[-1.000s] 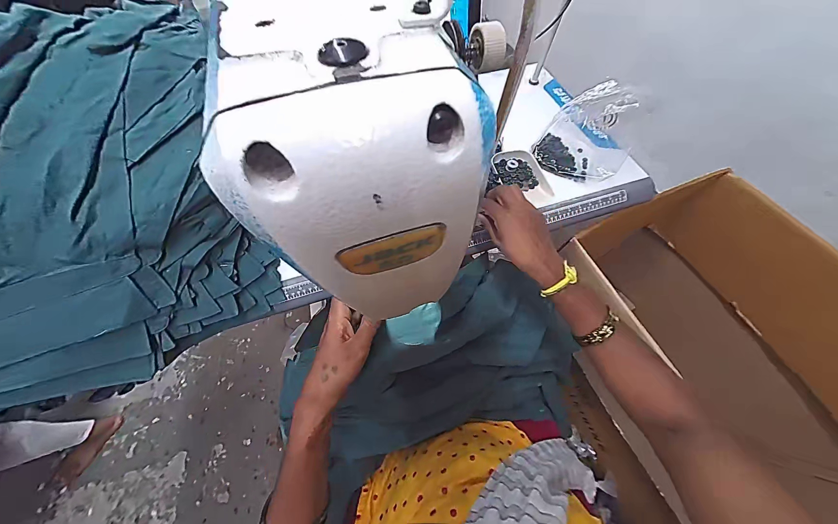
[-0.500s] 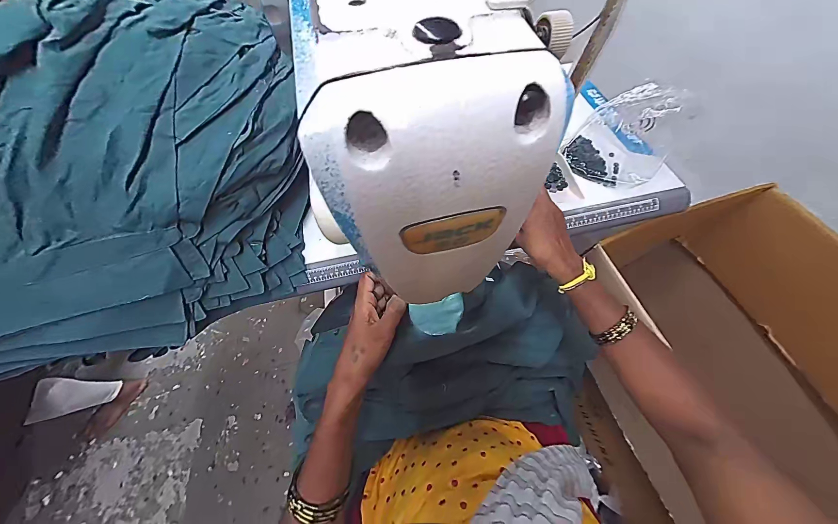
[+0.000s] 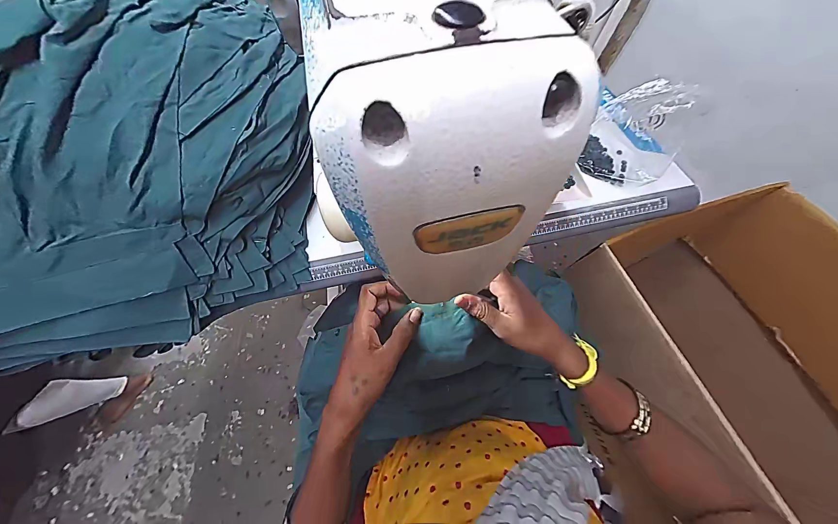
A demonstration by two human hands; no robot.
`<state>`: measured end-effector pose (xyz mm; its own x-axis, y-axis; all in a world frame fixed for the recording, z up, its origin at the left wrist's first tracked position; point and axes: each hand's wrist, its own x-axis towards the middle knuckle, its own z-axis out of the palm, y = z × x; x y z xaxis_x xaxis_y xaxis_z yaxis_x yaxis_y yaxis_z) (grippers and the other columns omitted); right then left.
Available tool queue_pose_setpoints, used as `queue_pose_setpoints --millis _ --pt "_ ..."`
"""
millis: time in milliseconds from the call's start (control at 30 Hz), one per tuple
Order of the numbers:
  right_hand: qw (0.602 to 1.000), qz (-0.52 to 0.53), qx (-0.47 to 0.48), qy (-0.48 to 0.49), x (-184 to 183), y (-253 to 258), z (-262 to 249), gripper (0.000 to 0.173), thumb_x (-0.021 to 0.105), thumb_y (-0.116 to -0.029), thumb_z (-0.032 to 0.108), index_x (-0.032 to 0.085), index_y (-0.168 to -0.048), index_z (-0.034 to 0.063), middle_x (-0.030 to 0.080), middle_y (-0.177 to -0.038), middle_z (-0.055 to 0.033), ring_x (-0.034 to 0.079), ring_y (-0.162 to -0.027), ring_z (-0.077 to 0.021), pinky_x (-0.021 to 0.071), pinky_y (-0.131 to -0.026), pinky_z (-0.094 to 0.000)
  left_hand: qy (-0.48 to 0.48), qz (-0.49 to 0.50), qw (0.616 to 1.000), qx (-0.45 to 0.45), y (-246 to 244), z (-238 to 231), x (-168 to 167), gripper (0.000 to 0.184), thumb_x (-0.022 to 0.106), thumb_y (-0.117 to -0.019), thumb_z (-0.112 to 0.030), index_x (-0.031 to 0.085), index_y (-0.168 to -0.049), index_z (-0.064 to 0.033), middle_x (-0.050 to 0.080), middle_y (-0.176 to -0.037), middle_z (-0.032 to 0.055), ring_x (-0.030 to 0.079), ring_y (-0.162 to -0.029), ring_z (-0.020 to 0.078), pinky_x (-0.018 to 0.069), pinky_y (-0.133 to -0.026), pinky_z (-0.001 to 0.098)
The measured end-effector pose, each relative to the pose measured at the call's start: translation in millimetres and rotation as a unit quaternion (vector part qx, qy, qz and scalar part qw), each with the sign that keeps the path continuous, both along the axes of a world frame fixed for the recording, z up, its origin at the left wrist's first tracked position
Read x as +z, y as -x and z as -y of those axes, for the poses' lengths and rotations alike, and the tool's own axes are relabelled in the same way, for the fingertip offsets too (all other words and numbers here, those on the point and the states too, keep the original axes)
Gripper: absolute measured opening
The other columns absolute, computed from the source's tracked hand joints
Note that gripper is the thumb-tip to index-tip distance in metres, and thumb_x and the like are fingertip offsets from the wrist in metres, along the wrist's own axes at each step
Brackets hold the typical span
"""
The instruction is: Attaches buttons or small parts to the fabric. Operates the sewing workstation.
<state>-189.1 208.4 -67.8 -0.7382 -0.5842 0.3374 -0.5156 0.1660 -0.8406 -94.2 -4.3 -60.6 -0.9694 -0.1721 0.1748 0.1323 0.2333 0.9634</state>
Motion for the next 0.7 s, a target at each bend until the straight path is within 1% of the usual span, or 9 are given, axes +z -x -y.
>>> queue_pose_setpoints --millis 67,167,300,367,533,600,633,667,700 --pt "0.999 0.024 -0.013 0.031 2.5 -4.2 0.0 0.029 0.061 -0.1026 0.026 0.056 -0.111 -0.0009 0.063 -0.086 0.0020 0.060 -0.081 0.0028 0.0516 -0.078 -0.0180 -0.032 -0.005 0.999 -0.008 0.7 0.7 0.6 0.034 0.061 -0.0974 -0.013 0.050 -0.125 0.0023 0.065 -0.102 0.0008 0.064 -0.095 0.0055 0.0550 -0.086 0.0236" --pt "0.997 0.024 -0.059 0.031 7.8 -0.6 3.0 0.020 0.061 -0.0999 0.018 0.055 -0.110 0.0017 0.063 -0.086 0.0038 0.061 -0.082 0.0042 0.0519 -0.079 -0.0170 -0.060 0.010 0.998 0.014 13.3 0.7 3.6 0.034 0.059 -0.0971 -0.009 0.046 -0.126 0.0021 0.066 -0.099 -0.0005 0.066 -0.093 0.0033 0.0553 -0.086 0.0220" --pt "0.995 0.040 -0.084 0.033 9.9 5.0 7.7 0.019 0.061 -0.0992 0.018 0.055 -0.110 0.0038 0.062 -0.082 0.0054 0.060 -0.079 0.0042 0.0513 -0.077 -0.0169 -0.053 0.027 0.998 0.024 24.5 2.7 12.8 0.044 0.060 -0.0960 -0.009 0.043 -0.135 0.0052 0.069 -0.110 0.0041 0.066 -0.103 0.0045 0.0546 -0.093 0.0220" --pt "0.995 0.040 -0.086 0.036 7.8 5.6 8.1 0.022 0.061 -0.0996 0.019 0.055 -0.112 0.0019 0.064 -0.084 0.0042 0.061 -0.080 0.0042 0.0516 -0.077 -0.0168 -0.050 0.023 0.998 0.021 25.2 2.7 11.5 0.044 0.059 -0.0965 -0.009 0.042 -0.135 0.0064 0.067 -0.108 0.0044 0.066 -0.102 0.0042 0.0542 -0.092 0.0212" --pt "0.995 0.023 -0.074 0.062 0.3 6.2 9.2 0.022 0.060 -0.1007 0.018 0.055 -0.112 0.0001 0.062 -0.081 0.0039 0.059 -0.076 0.0041 0.0502 -0.074 -0.0159 -0.072 0.018 0.997 0.016 23.1 0.7 7.4 0.038 0.057 -0.0978 -0.006 0.043 -0.131 0.0048 0.068 -0.104 0.0028 0.066 -0.098 0.0047 0.0550 -0.091 0.0220" --pt "0.997 0.045 -0.044 0.048 0.0 10.4 6.2 0.026 0.060 -0.1013 0.023 0.055 -0.115 0.0011 0.060 -0.079 0.0064 0.056 -0.073 0.0047 0.0487 -0.071 -0.0162 -0.057 0.015 0.998 0.017 22.7 3.0 1.6 0.036 0.058 -0.0976 -0.008 0.044 -0.128 0.0043 0.067 -0.100 0.0023 0.066 -0.094 0.0047 0.0553 -0.087 0.0221" --pt "0.998 0.058 -0.011 0.022 2.1 15.1 0.8 0.030 0.060 -0.1014 0.028 0.055 -0.116 0.0018 0.059 -0.078 0.0073 0.055 -0.072 0.0045 0.0476 -0.071 -0.0171 -0.034 0.011 0.999 0.016 21.9 6.8 -3.9 0.037 0.059 -0.0977 -0.011 0.045 -0.128 0.0048 0.067 -0.098 0.0020 0.066 -0.092 0.0043 0.0553 -0.085 0.0223" --pt "0.998 0.062 0.029 -0.018 4.9 22.3 -8.6 0.037 0.062 -0.1011 0.034 0.055 -0.117 0.0017 0.061 -0.080 0.0045 0.056 -0.073 0.0009 0.0488 -0.072 -0.0215 0.002 0.005 1.000 0.011 19.4 13.2 -11.3 0.040 0.060 -0.0972 -0.015 0.046 -0.128 0.0057 0.065 -0.097 0.0014 0.064 -0.089 0.0035 0.0549 -0.083 0.0225" --pt "0.995 0.050 0.057 -0.063 7.7 31.3 -22.1 0.041 0.064 -0.0993 0.038 0.059 -0.117 0.0011 0.067 -0.087 -0.0017 0.062 -0.080 -0.0065 0.0518 -0.077 -0.0297 0.048 0.001 0.999 0.009 14.6 22.5 -19.6 0.043 0.061 -0.0967 -0.020 0.048 -0.128 0.0057 0.064 -0.096 0.0015 0.063 -0.087 0.0033 0.0544 -0.081 0.0231"
